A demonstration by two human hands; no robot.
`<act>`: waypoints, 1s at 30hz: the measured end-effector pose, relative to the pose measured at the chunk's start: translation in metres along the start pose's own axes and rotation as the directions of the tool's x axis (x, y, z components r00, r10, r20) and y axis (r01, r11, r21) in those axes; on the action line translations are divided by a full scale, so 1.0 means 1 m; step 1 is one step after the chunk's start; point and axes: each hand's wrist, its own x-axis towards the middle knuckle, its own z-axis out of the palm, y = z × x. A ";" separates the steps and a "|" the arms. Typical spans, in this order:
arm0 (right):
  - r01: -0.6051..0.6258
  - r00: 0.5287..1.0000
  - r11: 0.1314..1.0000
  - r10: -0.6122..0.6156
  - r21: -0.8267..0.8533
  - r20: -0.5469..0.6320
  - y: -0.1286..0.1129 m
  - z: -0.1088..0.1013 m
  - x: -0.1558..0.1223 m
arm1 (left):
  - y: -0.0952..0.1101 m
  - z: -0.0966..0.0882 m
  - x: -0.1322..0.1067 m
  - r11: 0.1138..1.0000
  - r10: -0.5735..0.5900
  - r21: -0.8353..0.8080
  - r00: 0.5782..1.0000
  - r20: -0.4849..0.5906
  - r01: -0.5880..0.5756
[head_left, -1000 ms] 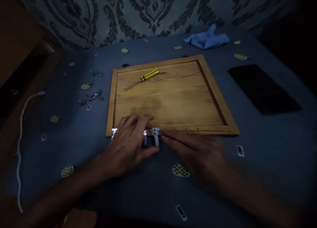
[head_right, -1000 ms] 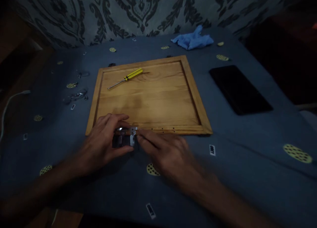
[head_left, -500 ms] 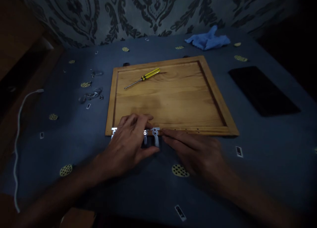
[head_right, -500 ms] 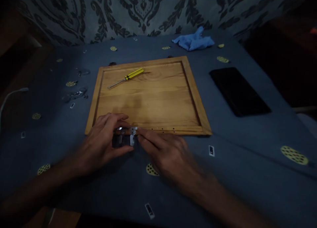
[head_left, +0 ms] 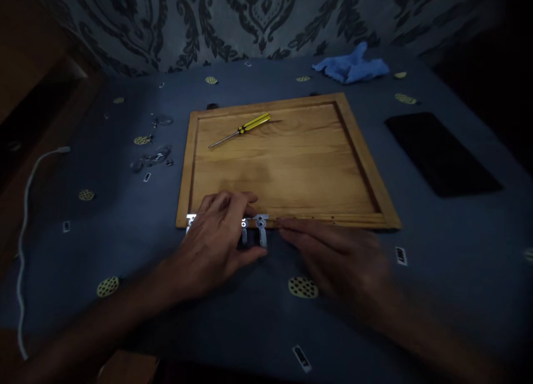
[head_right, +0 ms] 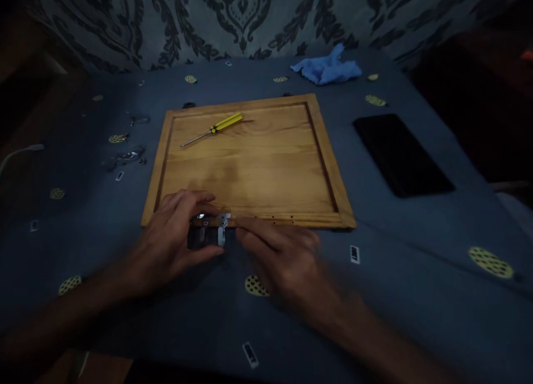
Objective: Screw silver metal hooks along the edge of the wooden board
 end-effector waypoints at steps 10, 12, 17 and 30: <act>-0.121 0.989 0.990 0.115 -0.072 -0.088 0.007 -0.014 0.007 | 0.000 -0.001 -0.002 1.000 -0.023 0.013 1.000 0.016 0.023; -0.106 0.992 0.993 0.103 -0.053 -0.068 0.006 -0.012 0.008 | 0.000 -0.001 -0.002 1.000 -0.021 0.013 1.000 0.012 0.020; -0.032 0.999 0.999 0.031 0.032 0.022 0.003 -0.005 0.006 | 0.000 -0.001 -0.001 1.000 -0.026 0.010 1.000 0.015 0.026; 0.043 0.980 0.998 -0.033 -0.047 0.198 0.001 0.008 0.001 | 0.000 0.000 -0.001 1.000 -0.020 -0.006 1.000 0.009 0.020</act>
